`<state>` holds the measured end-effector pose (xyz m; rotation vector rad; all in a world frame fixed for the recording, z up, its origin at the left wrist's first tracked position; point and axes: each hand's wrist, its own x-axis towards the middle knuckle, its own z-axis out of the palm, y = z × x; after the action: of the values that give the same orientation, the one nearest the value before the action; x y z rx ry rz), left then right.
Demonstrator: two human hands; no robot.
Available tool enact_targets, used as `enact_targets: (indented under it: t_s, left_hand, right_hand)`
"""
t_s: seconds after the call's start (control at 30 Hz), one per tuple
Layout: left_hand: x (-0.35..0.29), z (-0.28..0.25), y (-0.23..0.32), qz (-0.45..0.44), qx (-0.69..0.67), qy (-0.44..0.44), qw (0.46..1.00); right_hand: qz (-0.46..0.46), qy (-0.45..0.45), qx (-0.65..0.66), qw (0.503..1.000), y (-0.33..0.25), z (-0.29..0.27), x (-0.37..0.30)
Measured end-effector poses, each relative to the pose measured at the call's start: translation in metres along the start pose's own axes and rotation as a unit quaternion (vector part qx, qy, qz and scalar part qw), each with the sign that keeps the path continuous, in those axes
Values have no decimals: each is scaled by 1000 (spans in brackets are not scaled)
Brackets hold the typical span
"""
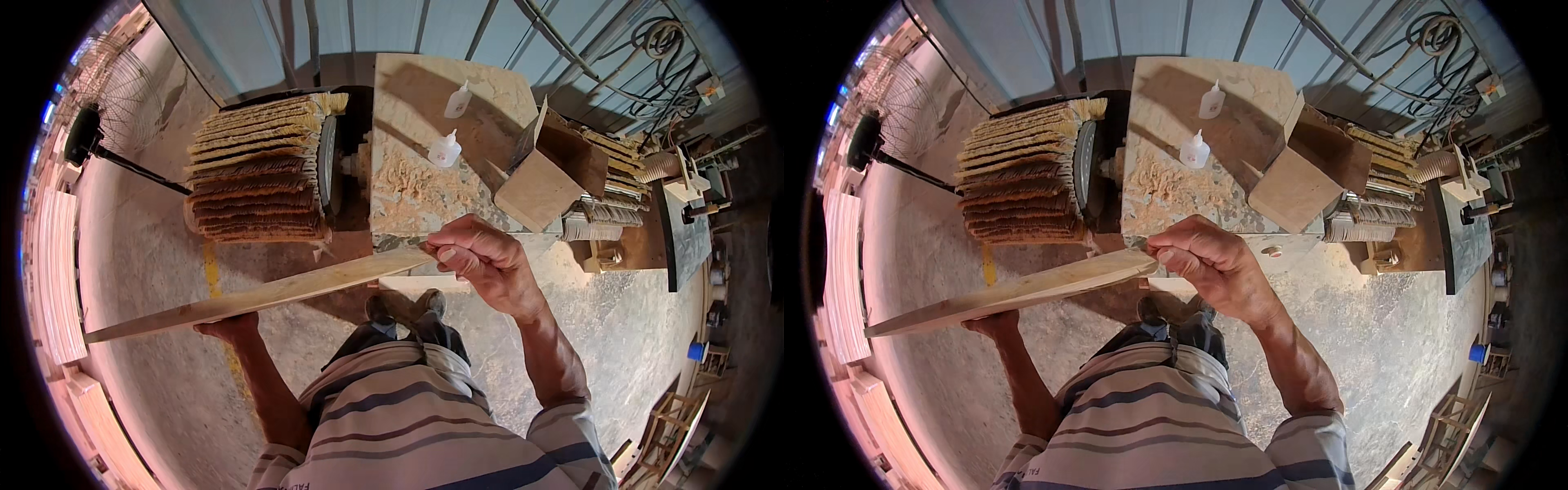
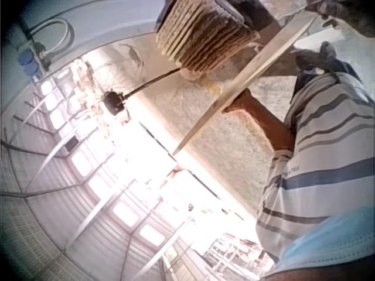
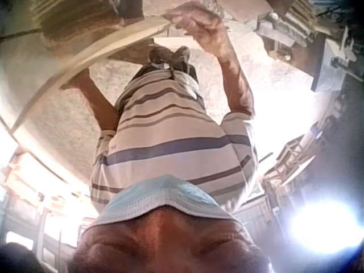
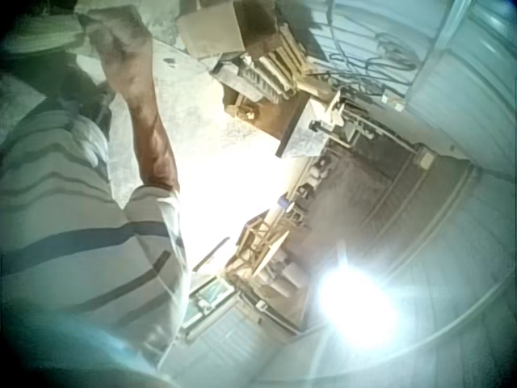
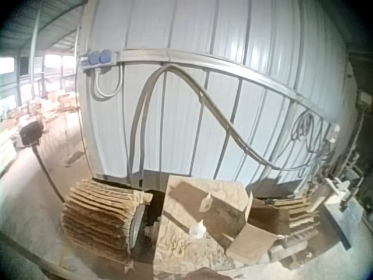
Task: The person sands the edges of a wooden board using a belt sander and applies liquid to a corner of the board.
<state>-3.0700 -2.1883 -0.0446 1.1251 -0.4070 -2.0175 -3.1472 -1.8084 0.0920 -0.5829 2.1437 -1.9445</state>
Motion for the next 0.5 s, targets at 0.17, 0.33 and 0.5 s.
enact_targets:
  t_s: [0.17, 0.33, 0.5]
  left_hand:
    - [-2, 3, -4, 14, 15, 12, 1000]
    - [-1, 3, -3, -2, 18, -14, 1000]
    - [8, -5, -3, -5, 13, -29, 999]
  right_hand:
    - [153, 17, 163, 975, -8, -4, 4]
    - [237, -46, 130, 962, -14, -9, 17]
    - [262, -91, 24, 960, -18, -11, 23]
